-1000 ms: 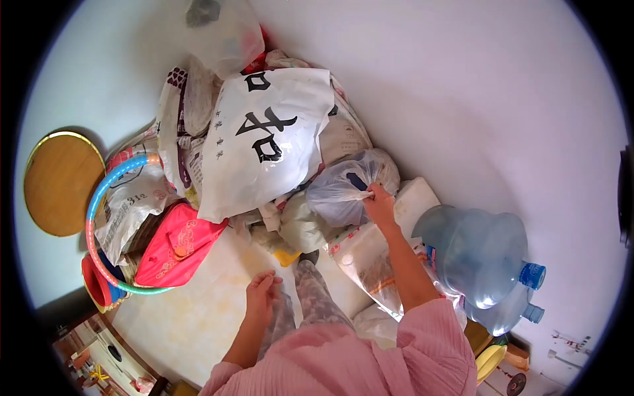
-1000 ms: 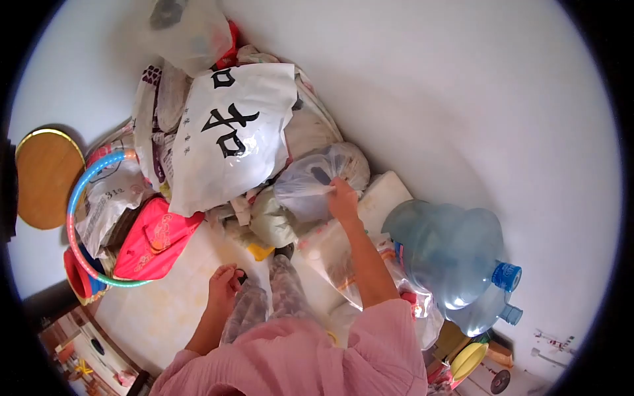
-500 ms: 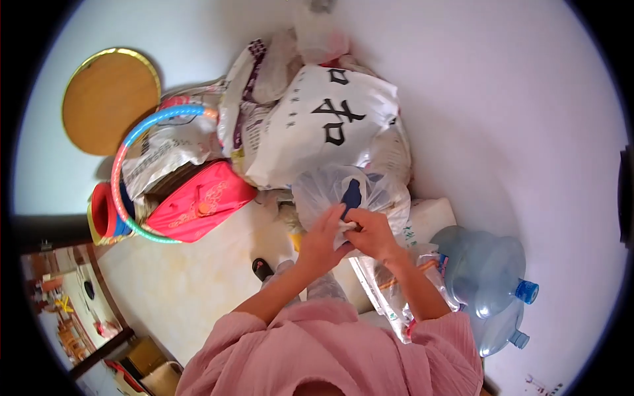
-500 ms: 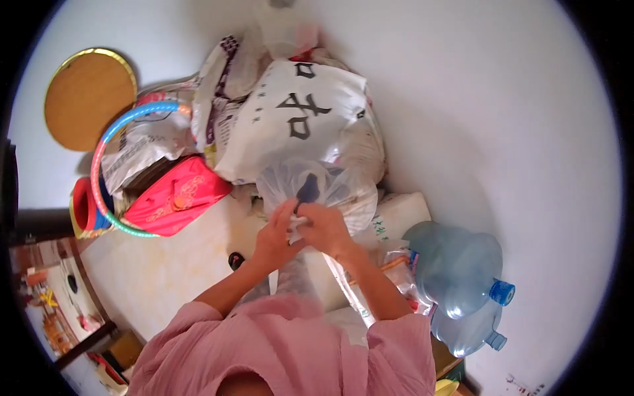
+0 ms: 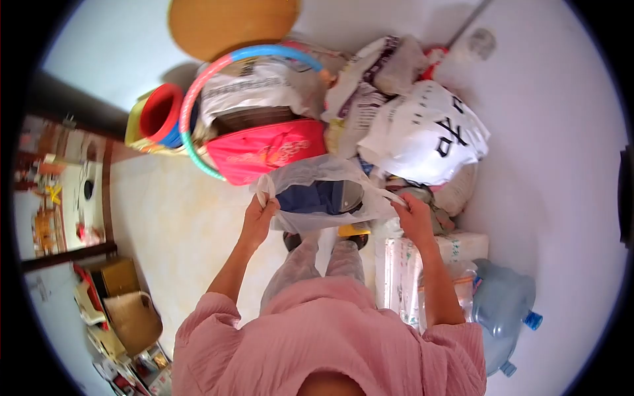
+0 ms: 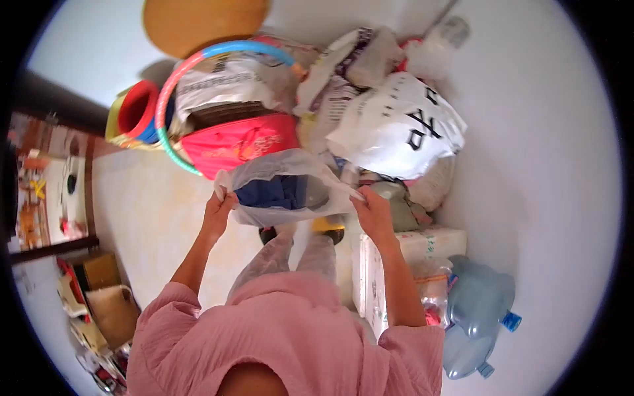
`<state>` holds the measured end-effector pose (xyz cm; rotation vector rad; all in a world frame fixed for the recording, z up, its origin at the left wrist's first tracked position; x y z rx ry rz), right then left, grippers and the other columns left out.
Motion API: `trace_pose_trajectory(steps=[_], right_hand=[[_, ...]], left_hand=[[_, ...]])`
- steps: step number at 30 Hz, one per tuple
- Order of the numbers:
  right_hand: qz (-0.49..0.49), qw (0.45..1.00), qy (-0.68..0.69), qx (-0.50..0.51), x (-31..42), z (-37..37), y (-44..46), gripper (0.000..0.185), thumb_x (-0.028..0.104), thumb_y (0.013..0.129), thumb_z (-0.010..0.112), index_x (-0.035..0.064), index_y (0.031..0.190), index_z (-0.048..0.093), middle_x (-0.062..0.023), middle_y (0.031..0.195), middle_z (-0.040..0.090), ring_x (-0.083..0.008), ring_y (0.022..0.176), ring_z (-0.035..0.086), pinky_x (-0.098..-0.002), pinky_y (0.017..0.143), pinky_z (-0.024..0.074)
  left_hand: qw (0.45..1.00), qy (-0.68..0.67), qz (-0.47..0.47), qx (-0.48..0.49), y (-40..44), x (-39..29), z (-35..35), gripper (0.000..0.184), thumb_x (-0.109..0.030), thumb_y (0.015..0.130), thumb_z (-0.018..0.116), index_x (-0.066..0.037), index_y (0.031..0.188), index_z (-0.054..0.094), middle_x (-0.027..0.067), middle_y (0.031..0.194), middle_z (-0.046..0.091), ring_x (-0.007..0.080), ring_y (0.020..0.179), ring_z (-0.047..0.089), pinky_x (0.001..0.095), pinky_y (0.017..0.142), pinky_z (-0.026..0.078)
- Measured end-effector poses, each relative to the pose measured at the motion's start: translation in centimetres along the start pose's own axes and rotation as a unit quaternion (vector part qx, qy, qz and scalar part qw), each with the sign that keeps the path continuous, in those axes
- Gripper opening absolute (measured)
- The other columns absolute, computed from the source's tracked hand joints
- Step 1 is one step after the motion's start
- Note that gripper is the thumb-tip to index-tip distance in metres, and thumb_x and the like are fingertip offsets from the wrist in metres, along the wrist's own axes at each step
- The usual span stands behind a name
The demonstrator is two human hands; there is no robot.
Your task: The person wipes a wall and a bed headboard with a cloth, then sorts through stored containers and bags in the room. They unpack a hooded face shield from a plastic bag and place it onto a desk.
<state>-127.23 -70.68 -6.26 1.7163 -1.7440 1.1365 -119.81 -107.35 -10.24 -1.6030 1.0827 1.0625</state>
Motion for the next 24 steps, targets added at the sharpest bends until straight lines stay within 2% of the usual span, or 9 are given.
trace_pose_trajectory(steps=[4, 6, 10, 13, 15, 16, 19, 21, 24], right_hand=[[-0.027, 0.976, 0.181, 0.123, 8.7, 9.0, 1.3, 0.017, 0.016, 0.087, 0.061, -0.0006, 0.090, 0.061, 0.0071, 0.064, 0.043, -0.0025, 0.059, 0.037, -0.0200, 0.052, 0.0294], [-0.052, 0.970, 0.190, 0.142, 12.6, 12.1, 1.4, 0.016, 0.015, 0.087, 0.061, 0.0001, 0.092, 0.062, 0.0066, 0.064, 0.044, -0.0026, 0.059, 0.037, -0.0199, 0.052, 0.0299], [-0.017, 0.949, 0.263, 0.173, 18.7, 17.1, 1.9, 0.015, 0.015, 0.088, 0.058, 0.0021, 0.092, 0.063, 0.0061, 0.061, 0.044, -0.0026, 0.052, 0.036, -0.0205, 0.049, 0.0302], [0.007, 0.915, 0.327, 0.236, 23.9, 21.8, 1.8, 0.013, 0.014, 0.088, 0.057, 0.0028, 0.093, 0.060, 0.0058, 0.060, 0.041, -0.0033, 0.049, 0.031, -0.0214, 0.049, 0.0299], [-0.006, 0.885, 0.362, 0.294, 27.2, 25.0, 1.2, 0.012, 0.013, 0.087, 0.056, 0.0031, 0.093, 0.058, 0.0054, 0.060, 0.041, -0.0034, 0.049, 0.031, -0.0216, 0.050, 0.0303], [-0.022, 0.875, 0.367, 0.316, 28.7, 26.2, 1.0, 0.009, 0.010, 0.085, 0.056, 0.0041, 0.092, 0.057, 0.0046, 0.062, 0.043, -0.0036, 0.048, 0.034, -0.0207, 0.048, 0.0308], [-0.046, 0.899, 0.313, 0.304, 31.2, 28.9, 0.4, 0.010, 0.009, 0.083, 0.056, 0.0046, 0.092, 0.057, 0.0040, 0.063, 0.044, -0.0037, 0.048, 0.038, -0.0197, 0.046, 0.0313], [-0.072, 0.903, 0.265, 0.330, 32.2, 31.2, -0.3, 0.009, 0.006, 0.080, 0.057, 0.0047, 0.089, 0.057, 0.0037, 0.065, 0.047, -0.0032, 0.050, 0.041, -0.0189, 0.045, 0.0321], [-0.129, 0.904, 0.217, 0.346, 34.4, 33.6, -1.3, 0.008, 0.006, 0.080, 0.058, 0.0039, 0.088, 0.057, 0.0022, 0.065, 0.050, -0.0048, 0.052, 0.045, -0.0204, 0.047, 0.0352]], left_hand=[[0.996, -0.007, 0.044, -0.073, -3.0, 1.6, -9.3, 0.006, -0.008, 0.092, 0.047, -0.003, 0.094, 0.049, 0.0029, 0.084, 0.049, 0.0124, 0.080, 0.048, 0.0256, 0.074, 0.040], [0.992, 0.003, 0.084, -0.097, -4.4, 2.7, -13.6, 0.008, -0.004, 0.092, 0.046, -0.002, 0.099, 0.050, 0.0035, 0.086, 0.051, 0.0128, 0.081, 0.050, 0.0257, 0.077, 0.041], [0.969, -0.089, 0.004, -0.230, -7.7, 8.1, -20.7, 0.017, -0.005, 0.092, 0.047, 0.002, 0.106, 0.053, 0.0063, 0.093, 0.057, 0.0133, 0.083, 0.056, 0.0264, 0.074, 0.048], [0.951, -0.136, -0.054, -0.271, -9.6, 11.5, -24.0, 0.014, -0.011, 0.093, 0.048, 0.000, 0.094, 0.057, 0.0080, 0.101, 0.057, 0.0147, 0.085, 0.057, 0.0279, 0.075, 0.049], [0.943, -0.128, -0.069, -0.298, -11.0, 11.2, -25.8, 0.015, -0.012, 0.093, 0.048, 0.001, 0.094, 0.057, 0.0075, 0.094, 0.060, 0.0136, 0.081, 0.058, 0.0274, 0.073, 0.049], [0.939, -0.124, -0.075, -0.312, -11.5, 11.0, -26.6, 0.015, -0.012, 0.093, 0.048, 0.001, 0.094, 0.056, 0.0072, 0.090, 0.062, 0.0130, 0.079, 0.059, 0.0271, 0.072, 0.049], [0.945, -0.146, -0.024, -0.290, -12.3, 10.9, -26.9, 0.015, -0.011, 0.093, 0.047, 0.001, 0.094, 0.056, 0.0078, 0.089, 0.062, 0.0114, 0.076, 0.058, 0.0257, 0.068, 0.049], [0.947, -0.147, -0.057, -0.281, -12.2, 8.5, -26.3, 0.013, -0.007, 0.093, 0.046, 0.001, 0.093, 0.056, 0.0085, 0.090, 0.063, 0.0108, 0.072, 0.057, 0.0248, 0.065, 0.048], [0.953, -0.111, -0.005, -0.281, -10.9, 6.1, -26.1, 0.011, -0.004, 0.092, 0.046, -0.001, 0.094, 0.056, 0.0067, 0.084, 0.061, 0.0106, 0.069, 0.055, 0.0245, 0.061, 0.046]])
Point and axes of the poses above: each hand's wrist, its own y-axis towards the middle knuckle, its own z-axis out of the palm, x = y × z, the point moved 9 cm from there along y, towards the middle knuckle
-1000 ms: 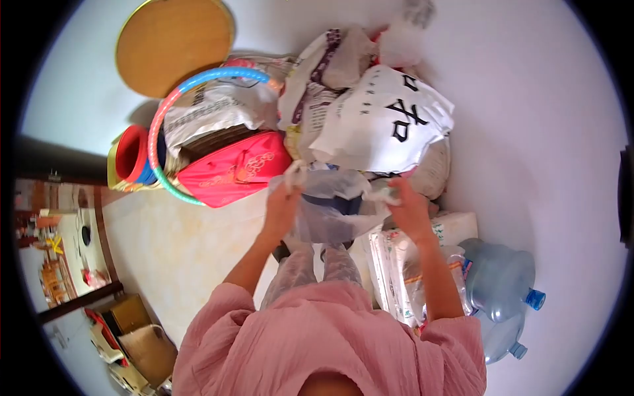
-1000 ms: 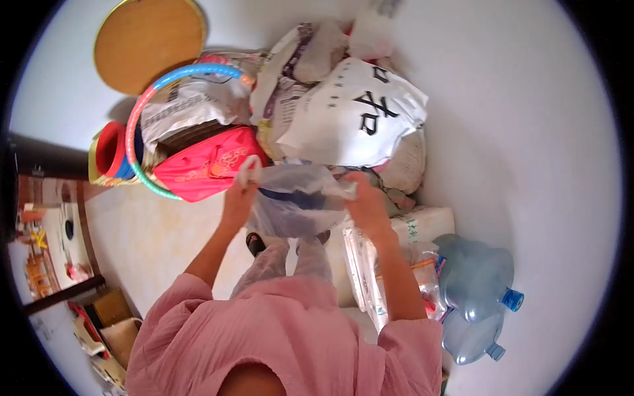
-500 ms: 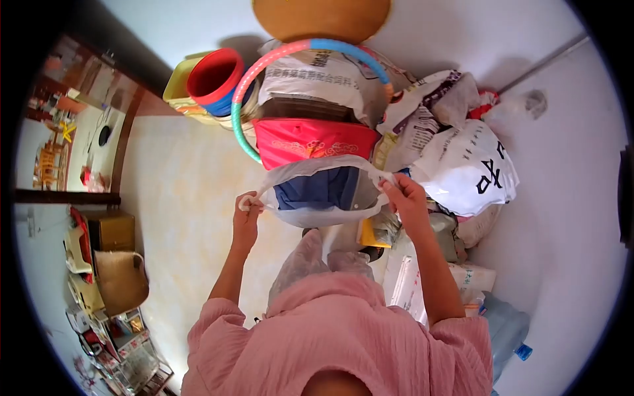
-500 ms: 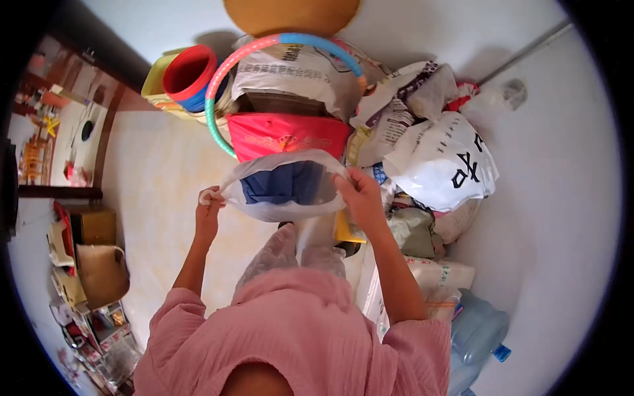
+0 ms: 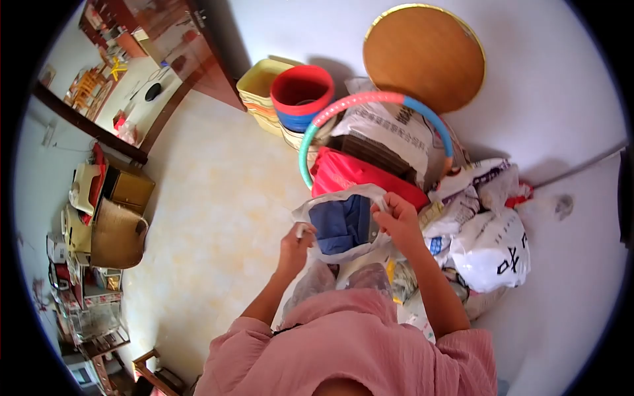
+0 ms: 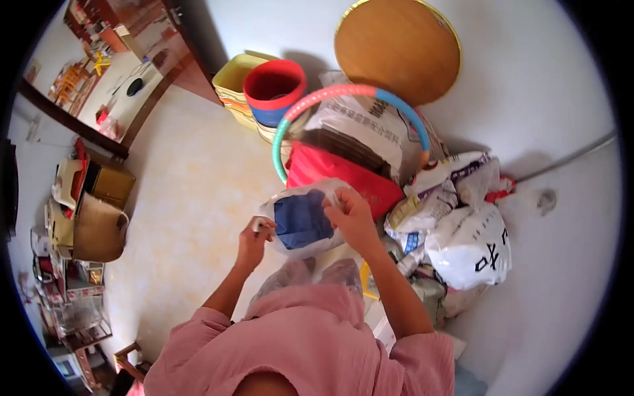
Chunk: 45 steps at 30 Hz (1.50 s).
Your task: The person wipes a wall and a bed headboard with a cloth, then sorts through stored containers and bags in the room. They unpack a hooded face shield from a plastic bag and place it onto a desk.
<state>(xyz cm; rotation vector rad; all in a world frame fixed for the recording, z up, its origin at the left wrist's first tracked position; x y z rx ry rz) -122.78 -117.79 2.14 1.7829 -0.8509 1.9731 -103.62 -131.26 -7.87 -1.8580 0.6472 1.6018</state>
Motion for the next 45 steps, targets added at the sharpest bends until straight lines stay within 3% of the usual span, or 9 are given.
trace_pose_trajectory(steps=[6, 9, 12, 19, 22, 25, 28, 34, 45], right_hand=[[-0.103, 0.958, -0.258, 0.073, 1.1, 6.1, 4.3, 0.013, 0.010, 0.078, 0.061, 0.0052, 0.088, 0.055, -0.0138, 0.068, 0.052, -0.0223, 0.056, 0.055, -0.0343, 0.052, 0.0417], [-0.298, 0.909, -0.248, 0.153, 2.9, 12.8, 5.3, 0.011, 0.008, 0.077, 0.057, 0.0053, 0.087, 0.055, -0.0152, 0.073, 0.056, -0.0318, 0.062, 0.056, -0.0395, 0.054, 0.0431], [-0.268, 0.914, -0.230, 0.201, 4.5, 15.9, 7.7, 0.014, 0.006, 0.074, 0.055, 0.0042, 0.088, 0.055, -0.0178, 0.078, 0.058, -0.0379, 0.072, 0.057, -0.0407, 0.061, 0.0455], [-0.310, 0.919, -0.158, 0.184, 5.4, 15.5, 17.0, 0.032, 0.003, 0.079, 0.055, 0.0051, 0.111, 0.054, -0.0129, 0.089, 0.059, -0.0255, 0.069, 0.059, -0.0327, 0.063, 0.0472], [-0.248, 0.946, -0.182, 0.100, 4.2, 10.6, 23.7, 0.033, 0.001, 0.078, 0.051, 0.0026, 0.111, 0.051, -0.0186, 0.103, 0.056, -0.0343, 0.089, 0.058, -0.0378, 0.078, 0.0475], [-0.191, 0.963, -0.188, 0.011, 1.0, 4.4, 28.1, 0.028, 0.000, 0.084, 0.051, 0.0025, 0.112, 0.052, -0.0059, 0.095, 0.058, -0.0120, 0.072, 0.055, -0.0249, 0.063, 0.0469], [-0.011, 0.999, -0.026, 0.031, -2.0, 3.2, 29.3, 0.024, 0.000, 0.084, 0.052, 0.0014, 0.108, 0.052, -0.0056, 0.093, 0.057, -0.0089, 0.071, 0.054, -0.0223, 0.062, 0.0463], [0.016, 0.995, -0.064, 0.074, -7.7, 4.8, 32.5, 0.019, 0.001, 0.086, 0.049, 0.0012, 0.105, 0.053, -0.0037, 0.090, 0.055, -0.0083, 0.071, 0.053, -0.0229, 0.059, 0.0474], [0.099, 0.985, -0.141, -0.002, -11.4, 9.8, 41.8, 0.018, 0.003, 0.087, 0.050, 0.0003, 0.104, 0.056, -0.0041, 0.085, 0.058, -0.0102, 0.071, 0.057, -0.0240, 0.061, 0.0494]], left_hand=[[1.000, -0.002, 0.027, 0.006, 4.2, -3.5, -0.1, 0.017, -0.004, 0.089, 0.050, -0.003, 0.105, 0.058, 0.0045, 0.078, 0.059, 0.0090, 0.064, 0.053, 0.0244, 0.060, 0.045], [0.998, -0.010, 0.045, -0.029, 6.1, -6.4, -1.8, 0.033, 0.003, 0.086, 0.048, -0.005, 0.116, 0.056, 0.0067, 0.083, 0.061, 0.0107, 0.072, 0.056, 0.0258, 0.066, 0.047], [0.991, 0.012, 0.129, 0.007, 9.1, -8.1, -3.5, 0.046, 0.011, 0.079, 0.044, -0.004, 0.122, 0.053, 0.0083, 0.090, 0.062, 0.0149, 0.087, 0.058, 0.0276, 0.079, 0.047], [0.999, -0.015, -0.013, -0.044, 17.2, -6.2, -10.4, 0.020, 0.008, 0.082, 0.045, -0.002, 0.093, 0.058, 0.0056, 0.069, 0.058, 0.0117, 0.063, 0.058, 0.0254, 0.055, 0.047], [0.993, -0.049, 0.017, -0.109, 20.9, -7.9, -14.7, 0.020, 0.010, 0.081, 0.043, -0.002, 0.092, 0.056, 0.0066, 0.071, 0.058, 0.0134, 0.063, 0.058, 0.0263, 0.056, 0.047], [0.988, -0.036, 0.060, -0.136, 24.7, -10.8, -17.9, 0.020, 0.007, 0.083, 0.040, -0.001, 0.095, 0.053, 0.0070, 0.072, 0.058, 0.0138, 0.063, 0.057, 0.0259, 0.058, 0.046], [0.987, 0.006, 0.094, -0.131, 29.2, -13.6, -20.0, 0.020, 0.004, 0.085, 0.038, -0.001, 0.100, 0.051, 0.0072, 0.071, 0.058, 0.0132, 0.062, 0.055, 0.0260, 0.059, 0.046], [0.971, 0.093, 0.184, -0.120, 43.6, -16.8, -25.8, 0.016, 0.001, 0.087, 0.041, 0.001, 0.100, 0.052, 0.0084, 0.073, 0.060, 0.0142, 0.063, 0.058, 0.0265, 0.060, 0.048], [0.979, 0.125, 0.149, -0.060, 71.5, -13.4, -32.2, 0.016, -0.003, 0.085, 0.047, 0.001, 0.098, 0.056, 0.0124, 0.077, 0.062, 0.0179, 0.069, 0.063, 0.0296, 0.065, 0.052]])
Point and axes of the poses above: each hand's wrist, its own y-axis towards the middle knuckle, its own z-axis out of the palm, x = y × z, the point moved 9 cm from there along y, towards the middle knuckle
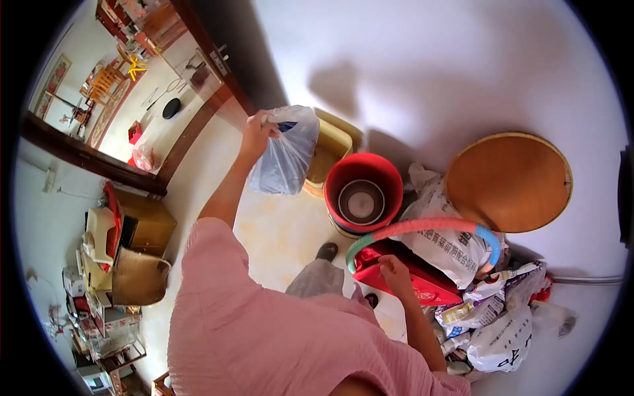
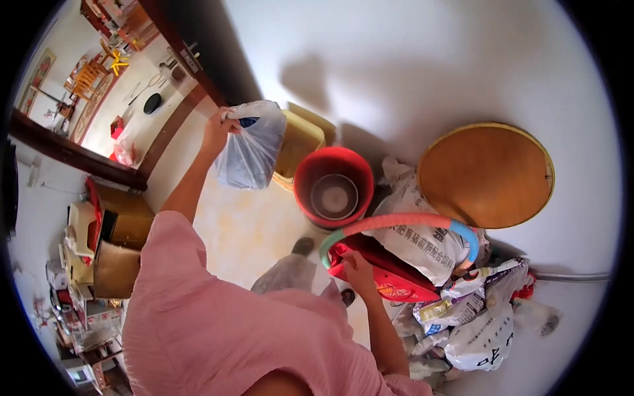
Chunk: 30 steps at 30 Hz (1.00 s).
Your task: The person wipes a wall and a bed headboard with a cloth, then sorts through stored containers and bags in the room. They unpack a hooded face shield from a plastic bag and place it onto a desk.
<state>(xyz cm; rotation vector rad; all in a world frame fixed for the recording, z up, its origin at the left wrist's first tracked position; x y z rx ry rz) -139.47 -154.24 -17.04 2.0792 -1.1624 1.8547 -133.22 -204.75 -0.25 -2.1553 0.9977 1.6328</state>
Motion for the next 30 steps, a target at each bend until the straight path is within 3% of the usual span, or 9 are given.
trace_pose_trajectory(steps=[2, 4, 6, 8, 10, 13, 23, 27, 30], right_hand=[[0.005, 1.000, 0.029, -0.011, 1.1, 1.2, 1.5, 0.018, 0.004, 0.087, 0.051, 0.0003, 0.104, 0.056, -0.0048, 0.087, 0.059, -0.0099, 0.074, 0.057, -0.0236, 0.064, 0.0495], [0.016, 1.000, 0.023, -0.010, 1.9, 2.4, 2.8, 0.018, 0.004, 0.087, 0.051, 0.0006, 0.104, 0.056, -0.0048, 0.088, 0.059, -0.0098, 0.076, 0.056, -0.0233, 0.066, 0.0495], [0.032, 0.999, 0.037, -0.011, 3.5, 3.7, 3.7, 0.018, 0.006, 0.086, 0.052, 0.0006, 0.102, 0.057, -0.0057, 0.085, 0.061, -0.0108, 0.074, 0.058, -0.0242, 0.067, 0.0486], [0.062, 0.997, 0.034, -0.013, 6.0, 4.6, 4.0, 0.015, 0.007, 0.086, 0.053, 0.0008, 0.099, 0.057, -0.0061, 0.081, 0.061, -0.0120, 0.073, 0.060, -0.0252, 0.068, 0.0481], [0.059, 0.998, -0.003, -0.001, 5.4, 5.5, 4.4, 0.016, 0.009, 0.087, 0.052, 0.0032, 0.101, 0.058, -0.0076, 0.084, 0.063, -0.0149, 0.072, 0.062, -0.0280, 0.069, 0.0495], [0.064, 0.997, -0.038, 0.006, 4.5, 6.6, 4.7, 0.019, 0.011, 0.086, 0.052, 0.0057, 0.102, 0.058, -0.0093, 0.089, 0.065, -0.0180, 0.075, 0.063, -0.0312, 0.070, 0.0496], [0.117, 0.993, -0.013, 0.029, 3.1, 8.0, 2.9, 0.023, 0.008, 0.085, 0.049, 0.0021, 0.106, 0.056, -0.0112, 0.090, 0.062, -0.0180, 0.070, 0.061, -0.0296, 0.059, 0.0501], [0.010, 0.998, -0.043, 0.045, 3.2, 8.0, 4.8, 0.022, 0.007, 0.086, 0.050, 0.0014, 0.106, 0.056, -0.0101, 0.089, 0.062, -0.0151, 0.067, 0.060, -0.0272, 0.056, 0.0494], [0.038, 0.998, -0.023, 0.043, 9.9, 7.4, 7.4, 0.021, 0.006, 0.086, 0.051, 0.0012, 0.106, 0.057, -0.0087, 0.089, 0.063, -0.0137, 0.073, 0.060, -0.0271, 0.065, 0.0490]], left_hand=[[0.997, 0.064, -0.016, 0.030, 0.7, 2.1, 1.0, 0.018, -0.002, 0.083, 0.049, 0.000, 0.099, 0.056, 0.0149, 0.083, 0.062, 0.0226, 0.075, 0.064, 0.0325, 0.070, 0.052], [0.980, 0.152, 0.120, 0.054, -0.7, 4.0, 2.5, 0.021, -0.001, 0.081, 0.049, 0.000, 0.101, 0.056, 0.0196, 0.096, 0.061, 0.0322, 0.088, 0.062, 0.0382, 0.078, 0.049], [0.967, 0.175, 0.121, 0.137, -3.8, 10.2, 5.1, 0.026, -0.001, 0.081, 0.048, -0.001, 0.106, 0.055, 0.0212, 0.105, 0.059, 0.0381, 0.099, 0.056, 0.0419, 0.084, 0.046], [0.963, 0.199, 0.154, 0.095, -7.5, 13.0, 6.8, 0.018, 0.000, 0.083, 0.046, -0.004, 0.099, 0.056, 0.0193, 0.093, 0.061, 0.0387, 0.089, 0.059, 0.0416, 0.078, 0.047], [0.973, 0.188, 0.012, 0.133, -9.7, 16.8, 8.4, 0.016, -0.002, 0.084, 0.047, -0.004, 0.097, 0.055, 0.0222, 0.095, 0.060, 0.0427, 0.089, 0.056, 0.0461, 0.075, 0.046], [0.960, 0.191, -0.053, 0.197, -9.8, 19.6, 12.0, 0.015, -0.002, 0.085, 0.046, -0.004, 0.097, 0.053, 0.0244, 0.095, 0.059, 0.0436, 0.091, 0.055, 0.0483, 0.074, 0.044], [0.940, 0.223, -0.076, 0.248, -10.4, 22.6, 16.0, 0.014, -0.006, 0.085, 0.044, -0.004, 0.097, 0.050, 0.0233, 0.092, 0.059, 0.0418, 0.088, 0.057, 0.0495, 0.075, 0.044], [0.983, 0.156, 0.025, 0.094, -3.0, 16.5, 11.8, 0.018, -0.019, 0.089, 0.049, -0.002, 0.087, 0.052, 0.0230, 0.086, 0.055, 0.0424, 0.084, 0.054, 0.0489, 0.070, 0.042], [0.989, 0.134, 0.046, 0.051, 2.0, 11.5, 8.3, 0.019, -0.020, 0.088, 0.051, -0.001, 0.083, 0.054, 0.0219, 0.080, 0.058, 0.0414, 0.082, 0.055, 0.0467, 0.070, 0.043]])
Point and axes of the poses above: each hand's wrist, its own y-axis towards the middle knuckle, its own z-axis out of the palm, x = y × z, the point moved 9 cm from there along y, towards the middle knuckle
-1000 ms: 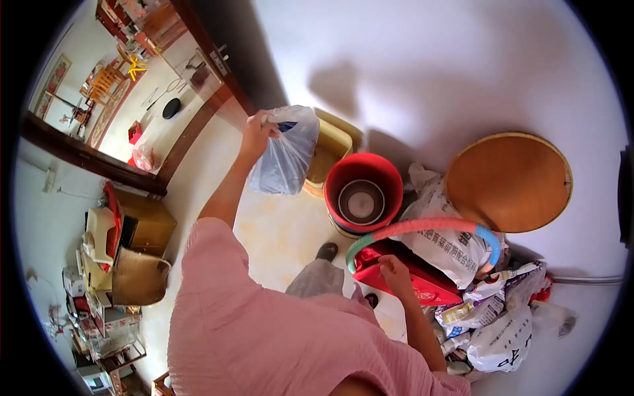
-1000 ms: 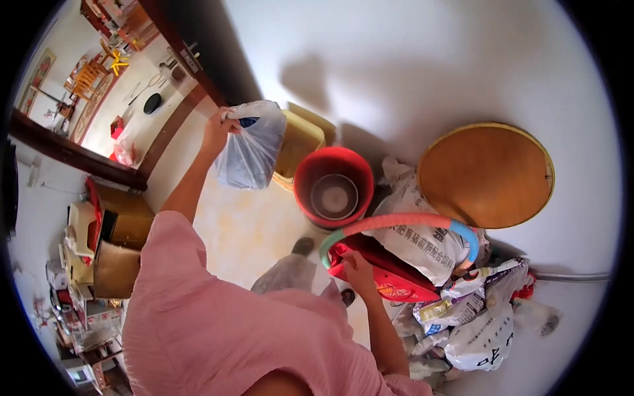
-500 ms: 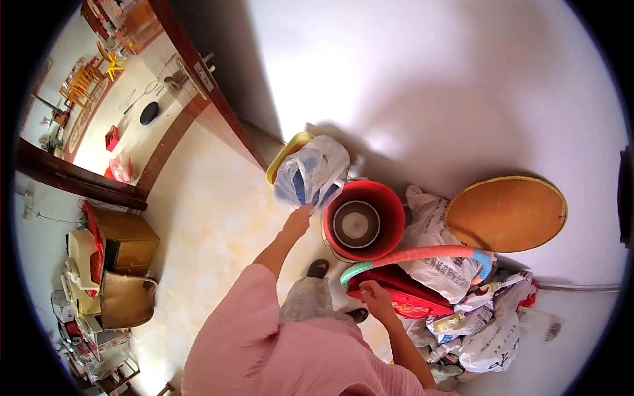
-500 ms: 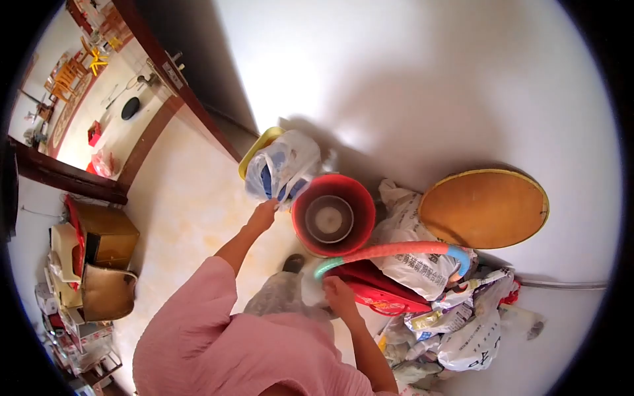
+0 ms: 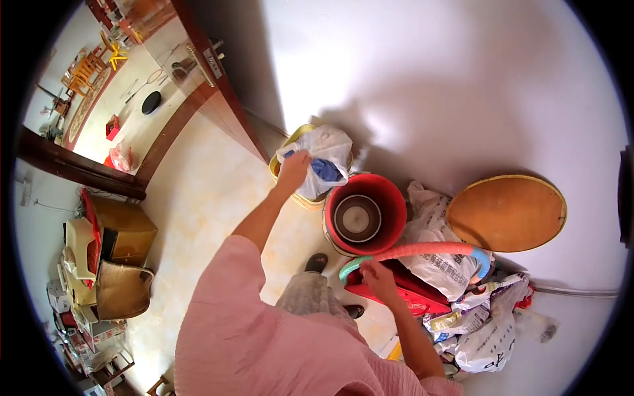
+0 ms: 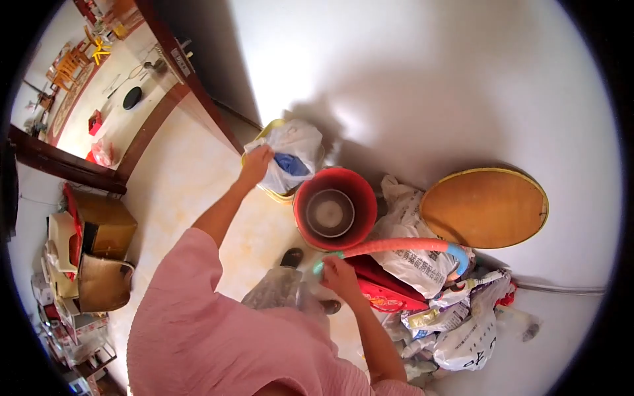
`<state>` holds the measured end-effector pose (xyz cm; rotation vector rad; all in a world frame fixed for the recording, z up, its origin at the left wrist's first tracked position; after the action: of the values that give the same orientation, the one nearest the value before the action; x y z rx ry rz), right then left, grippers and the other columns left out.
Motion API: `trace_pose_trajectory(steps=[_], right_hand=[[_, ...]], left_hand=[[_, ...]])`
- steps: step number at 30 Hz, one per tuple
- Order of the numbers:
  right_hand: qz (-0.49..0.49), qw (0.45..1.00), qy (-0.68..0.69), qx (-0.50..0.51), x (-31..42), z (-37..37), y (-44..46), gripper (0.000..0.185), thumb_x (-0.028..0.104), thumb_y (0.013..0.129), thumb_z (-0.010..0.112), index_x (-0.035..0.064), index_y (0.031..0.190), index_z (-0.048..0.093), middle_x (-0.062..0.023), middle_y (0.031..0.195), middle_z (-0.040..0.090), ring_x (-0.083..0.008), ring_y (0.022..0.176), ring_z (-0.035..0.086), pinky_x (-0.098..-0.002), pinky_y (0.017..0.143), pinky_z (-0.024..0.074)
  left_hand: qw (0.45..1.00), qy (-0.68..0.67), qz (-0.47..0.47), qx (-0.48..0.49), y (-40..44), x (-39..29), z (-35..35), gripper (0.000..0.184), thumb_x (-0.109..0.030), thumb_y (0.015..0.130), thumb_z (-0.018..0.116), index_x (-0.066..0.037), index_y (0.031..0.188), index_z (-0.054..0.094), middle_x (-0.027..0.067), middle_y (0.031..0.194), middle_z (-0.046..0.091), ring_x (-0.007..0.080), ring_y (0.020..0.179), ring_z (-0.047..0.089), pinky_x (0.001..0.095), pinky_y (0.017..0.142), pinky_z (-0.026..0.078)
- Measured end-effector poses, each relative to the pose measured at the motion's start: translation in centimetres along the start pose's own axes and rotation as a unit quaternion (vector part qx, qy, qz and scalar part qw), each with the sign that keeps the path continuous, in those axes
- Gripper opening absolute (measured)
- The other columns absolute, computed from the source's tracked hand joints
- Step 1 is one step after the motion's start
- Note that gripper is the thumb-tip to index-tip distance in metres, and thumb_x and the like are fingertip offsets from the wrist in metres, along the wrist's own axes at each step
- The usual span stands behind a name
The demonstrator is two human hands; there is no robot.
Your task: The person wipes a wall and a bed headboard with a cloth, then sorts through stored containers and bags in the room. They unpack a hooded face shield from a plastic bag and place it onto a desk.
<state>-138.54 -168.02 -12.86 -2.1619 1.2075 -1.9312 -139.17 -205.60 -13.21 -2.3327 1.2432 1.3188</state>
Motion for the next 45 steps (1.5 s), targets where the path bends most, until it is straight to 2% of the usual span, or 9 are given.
trace_pose_trajectory(steps=[8, 13, 15, 18, 24, 30, 33, 35, 45], right_hand=[[-0.291, 0.947, -0.052, -0.123, 15.7, -1.0, 6.7, 0.017, 0.000, 0.086, 0.051, 0.0008, 0.102, 0.055, -0.0017, 0.083, 0.056, -0.0086, 0.068, 0.054, -0.0237, 0.062, 0.0457], [-0.418, 0.879, -0.116, -0.198, 25.1, 0.8, 6.8, 0.018, 0.004, 0.084, 0.050, 0.0016, 0.101, 0.056, -0.0127, 0.091, 0.057, -0.0281, 0.079, 0.056, -0.0323, 0.071, 0.0455], [-0.500, 0.820, -0.244, -0.135, 23.9, 2.8, 9.0, 0.009, 0.006, 0.087, 0.050, 0.0021, 0.090, 0.057, -0.0032, 0.073, 0.057, -0.0105, 0.063, 0.055, -0.0253, 0.056, 0.0441], [-0.199, 0.966, 0.054, -0.157, 19.0, -1.4, 12.3, 0.013, 0.010, 0.089, 0.048, 0.0030, 0.083, 0.057, -0.0018, 0.067, 0.053, -0.0094, 0.056, 0.051, -0.0241, 0.050, 0.0400], [-0.112, 0.987, 0.114, 0.021, 17.0, -1.0, 10.5, 0.015, 0.011, 0.088, 0.050, 0.0033, 0.084, 0.062, 0.0044, 0.062, 0.047, -0.0031, 0.050, 0.036, -0.0188, 0.046, 0.0271], [-0.093, 0.979, 0.117, 0.140, 18.1, 5.0, 6.9, 0.022, 0.011, 0.089, 0.053, 0.0052, 0.106, 0.064, 0.0096, 0.064, 0.043, -0.0008, 0.051, 0.033, -0.0171, 0.046, 0.0246], [-0.099, 0.973, 0.145, 0.149, 18.8, 6.7, 6.1, 0.026, 0.011, 0.089, 0.053, 0.0056, 0.114, 0.060, 0.0088, 0.065, 0.046, -0.0012, 0.052, 0.037, -0.0176, 0.047, 0.0294], [-0.137, 0.972, 0.124, 0.147, 19.8, 8.4, 5.2, 0.028, 0.011, 0.089, 0.054, 0.0066, 0.117, 0.058, 0.0081, 0.066, 0.047, -0.0031, 0.053, 0.041, -0.0193, 0.048, 0.0334], [-0.240, 0.946, 0.003, 0.217, 22.9, 16.4, -3.2, 0.037, 0.007, 0.088, 0.052, 0.0056, 0.124, 0.052, 0.0010, 0.060, 0.036, -0.0060, 0.056, 0.035, -0.0236, 0.050, 0.0308]], left_hand=[[0.980, -0.067, 0.184, 0.033, 0.5, -17.2, -9.3, 0.012, -0.012, 0.086, 0.056, -0.001, 0.088, 0.059, 0.0165, 0.082, 0.058, 0.0329, 0.079, 0.057, 0.0393, 0.069, 0.045], [0.951, 0.037, 0.264, 0.155, -6.1, -21.4, -8.6, 0.013, -0.010, 0.085, 0.057, -0.003, 0.096, 0.059, 0.0155, 0.090, 0.058, 0.0327, 0.086, 0.056, 0.0377, 0.075, 0.047], [0.977, -0.044, 0.173, 0.114, -6.9, -18.4, -9.8, 0.018, -0.007, 0.085, 0.057, -0.004, 0.103, 0.059, 0.0133, 0.093, 0.058, 0.0270, 0.084, 0.058, 0.0343, 0.073, 0.048], [0.991, -0.127, 0.001, 0.047, -8.5, -12.9, -13.5, 0.027, -0.003, 0.085, 0.057, -0.006, 0.111, 0.058, 0.0091, 0.089, 0.061, 0.0157, 0.074, 0.058, 0.0281, 0.067, 0.048], [0.997, -0.039, -0.065, 0.005, -16.0, -4.1, -17.5, 0.018, -0.001, 0.081, 0.057, -0.004, 0.097, 0.064, 0.0079, 0.087, 0.064, 0.0178, 0.070, 0.058, 0.0273, 0.064, 0.048], [0.891, 0.435, 0.041, -0.120, -17.8, -10.7, -18.2, 0.019, -0.009, 0.078, 0.061, -0.009, 0.096, 0.064, 0.0091, 0.093, 0.063, 0.0280, 0.089, 0.058, 0.0395, 0.079, 0.046], [0.978, 0.203, -0.033, -0.027, -18.1, -8.7, -11.9, 0.025, -0.014, 0.079, 0.061, -0.009, 0.103, 0.064, 0.0164, 0.093, 0.064, 0.0304, 0.086, 0.061, 0.0381, 0.075, 0.048], [0.966, -0.076, -0.246, 0.018, -18.8, -5.3, -5.2, 0.041, -0.019, 0.080, 0.064, -0.004, 0.117, 0.056, 0.0167, 0.099, 0.064, 0.0310, 0.097, 0.060, 0.0369, 0.085, 0.047], [0.973, 0.050, -0.211, 0.077, -23.1, 1.0, 8.1, 0.050, -0.015, 0.075, 0.063, -0.006, 0.122, 0.051, 0.0183, 0.107, 0.059, 0.0328, 0.095, 0.059, 0.0384, 0.082, 0.048]])
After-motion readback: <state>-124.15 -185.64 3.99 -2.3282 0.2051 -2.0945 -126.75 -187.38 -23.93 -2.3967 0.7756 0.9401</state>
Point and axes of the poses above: each hand's wrist, its own y-axis towards the middle knuckle, its own z-axis out of the palm, x = y × z, the point moved 9 cm from there along y, towards the middle knuckle
